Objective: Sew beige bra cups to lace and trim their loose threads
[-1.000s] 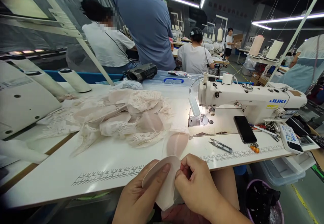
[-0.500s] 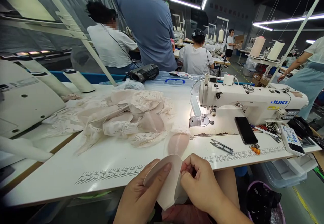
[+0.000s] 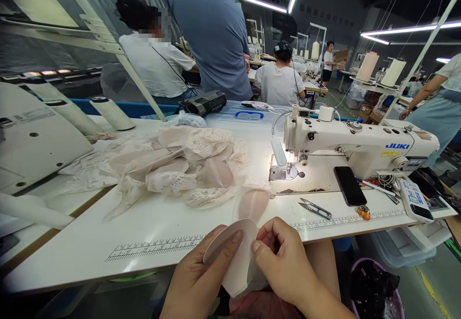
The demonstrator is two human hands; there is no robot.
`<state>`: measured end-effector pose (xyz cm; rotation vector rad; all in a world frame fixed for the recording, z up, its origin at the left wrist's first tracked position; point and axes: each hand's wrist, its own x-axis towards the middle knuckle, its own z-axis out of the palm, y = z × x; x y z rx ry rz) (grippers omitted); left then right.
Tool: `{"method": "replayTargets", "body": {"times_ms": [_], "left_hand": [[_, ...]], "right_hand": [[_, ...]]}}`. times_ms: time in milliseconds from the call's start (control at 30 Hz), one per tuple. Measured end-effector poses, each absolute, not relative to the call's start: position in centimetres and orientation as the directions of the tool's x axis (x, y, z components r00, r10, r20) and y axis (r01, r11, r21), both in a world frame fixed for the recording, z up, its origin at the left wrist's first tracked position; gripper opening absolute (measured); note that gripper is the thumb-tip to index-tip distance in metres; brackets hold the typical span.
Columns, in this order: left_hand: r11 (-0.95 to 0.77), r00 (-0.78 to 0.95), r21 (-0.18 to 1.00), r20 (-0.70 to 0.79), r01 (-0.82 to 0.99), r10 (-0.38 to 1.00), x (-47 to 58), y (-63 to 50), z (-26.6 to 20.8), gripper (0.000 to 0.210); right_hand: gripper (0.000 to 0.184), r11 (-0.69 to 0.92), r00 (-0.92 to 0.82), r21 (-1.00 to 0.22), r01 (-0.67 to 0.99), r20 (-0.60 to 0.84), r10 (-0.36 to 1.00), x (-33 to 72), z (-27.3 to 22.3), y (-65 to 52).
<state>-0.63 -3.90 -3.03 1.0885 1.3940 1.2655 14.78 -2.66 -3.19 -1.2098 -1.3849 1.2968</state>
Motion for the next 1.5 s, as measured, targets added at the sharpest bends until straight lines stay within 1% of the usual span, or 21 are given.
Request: {"method": "replayTargets", "body": {"times_ms": [100,167,300,400,500,567,633,700,767,800,900,967,1000,1067,1133,1200,1300,1333,1367,1400,1500], "left_hand": [[0.042,-0.156,0.998,-0.036,0.037,0.987,-0.6,-3.9,-2.9,0.041],[0.031,-0.151,0.999,-0.025,0.039,0.988,-0.7,-3.9,-2.9,0.039],[0.091,-0.166,0.996,-0.091,-0.005,0.982,-0.9,-3.9,-3.3,0.046],[0.107,-0.172,0.994,-0.110,-0.023,0.979,-0.9,-3.8,-3.4,0.049],[0.102,-0.171,0.995,-0.101,-0.006,0.980,-0.7,-3.8,-3.4,0.045],[0.092,-0.171,0.996,-0.091,-0.004,0.981,-0.6,-3.7,-3.6,0.043],[0.091,-0.168,0.995,-0.096,-0.037,0.981,-0.7,-3.6,-3.9,0.044],[0.100,-0.160,0.992,-0.111,-0.071,0.981,-0.8,-3.4,-4.3,0.045],[0.108,-0.129,0.992,-0.117,-0.071,0.985,-0.9,-3.3,-4.6,0.046],[0.105,-0.118,0.992,-0.112,-0.065,0.987,-0.9,-3.3,-4.6,0.046],[0.048,-0.124,0.999,-0.050,-0.022,0.991,-0.6,-3.5,-4.1,0.042],[-0.023,-0.171,0.999,0.027,0.025,0.985,-0.6,-3.8,-3.6,0.041],[-0.047,-0.196,0.998,0.053,0.037,0.979,-0.8,-3.9,-3.4,0.041],[-0.048,-0.252,0.999,0.051,0.018,0.966,-1.3,-3.9,-3.0,0.043],[0.015,-0.268,0.997,-0.033,-0.071,0.963,-1.8,-3.7,-2.9,0.043],[0.108,-0.233,0.975,-0.153,-0.197,0.960,-2.2,-3.2,-3.0,0.046],[0.262,-0.065,0.906,-0.299,-0.332,0.952,-2.1,-2.6,-3.3,0.055],[0.298,0.004,0.895,-0.315,-0.332,0.949,-2.0,-2.4,-3.4,0.056],[0.303,0.045,0.899,-0.305,-0.317,0.951,-2.0,-2.4,-3.4,0.057],[0.261,0.033,0.919,-0.263,-0.295,0.964,-2.0,-2.4,-3.4,0.058],[-0.036,-0.156,0.986,0.010,-0.165,0.988,-2.2,-2.9,-3.1,0.072]], "right_hand": [[0.010,-0.006,-0.150,-0.991,0.135,-0.027,0.988,14.5,-3.2,-2.6],[0.008,-0.009,-0.142,-0.991,0.130,-0.028,0.989,14.5,-3.4,-2.6],[0.007,-0.015,-0.094,-0.995,0.096,-0.024,0.995,14.9,-4.0,-2.8],[0.011,0.042,-0.077,-0.990,0.135,0.032,0.997,15.0,-4.1,-3.2],[0.012,0.168,-0.080,-0.948,0.270,0.152,0.985,14.8,-4.1,-3.5],[0.016,0.318,-0.083,-0.862,0.394,0.311,0.947,14.6,-4.2,-3.5],[0.018,0.488,-0.122,-0.710,0.508,0.501,0.857,14.6,-4.2,-3.7],[0.019,0.607,-0.182,-0.546,0.578,0.639,0.748,14.6,-4.0,-4.0],[0.021,0.656,-0.240,-0.428,0.622,0.694,0.679,14.5,-3.9,-4.3],[0.022,0.663,-0.256,-0.393,0.637,0.704,0.663,14.4,-3.8,-4.3],[0.022,0.648,-0.254,-0.334,0.684,0.724,0.641,14.6,-4.2,-3.4],[0.024,0.600,-0.201,-0.314,0.736,0.744,0.637,15.5,-4.7,-2.0],[0.025,0.552,-0.161,-0.313,0.773,0.744,0.648,16.3,-5.0,-1.2],[0.026,0.518,-0.109,-0.327,0.790,0.757,0.644,18.0,-5.2,0.0],[0.022,0.548,-0.137,-0.331,0.768,0.751,0.645,19.4,-5.0,0.3],[0.009,0.648,-0.268,-0.327,0.688,0.715,0.645,19.7,-4.5,-0.5],[0.031,0.786,-0.480,-0.286,0.547,0.663,0.575,18.6,-3.5,-2.5],[0.033,0.804,-0.509,-0.285,0.522,0.653,0.561,18.1,-3.1,-3.0],[0.030,0.807,-0.513,-0.304,0.506,0.646,0.565,17.6,-2.8,-3.3],[0.026,0.800,-0.504,-0.353,0.486,0.635,0.586,17.2,-2.4,-3.5],[0.015,0.702,-0.451,-0.593,0.394,0.541,0.710,16.7,-1.5,-3.5]]}}
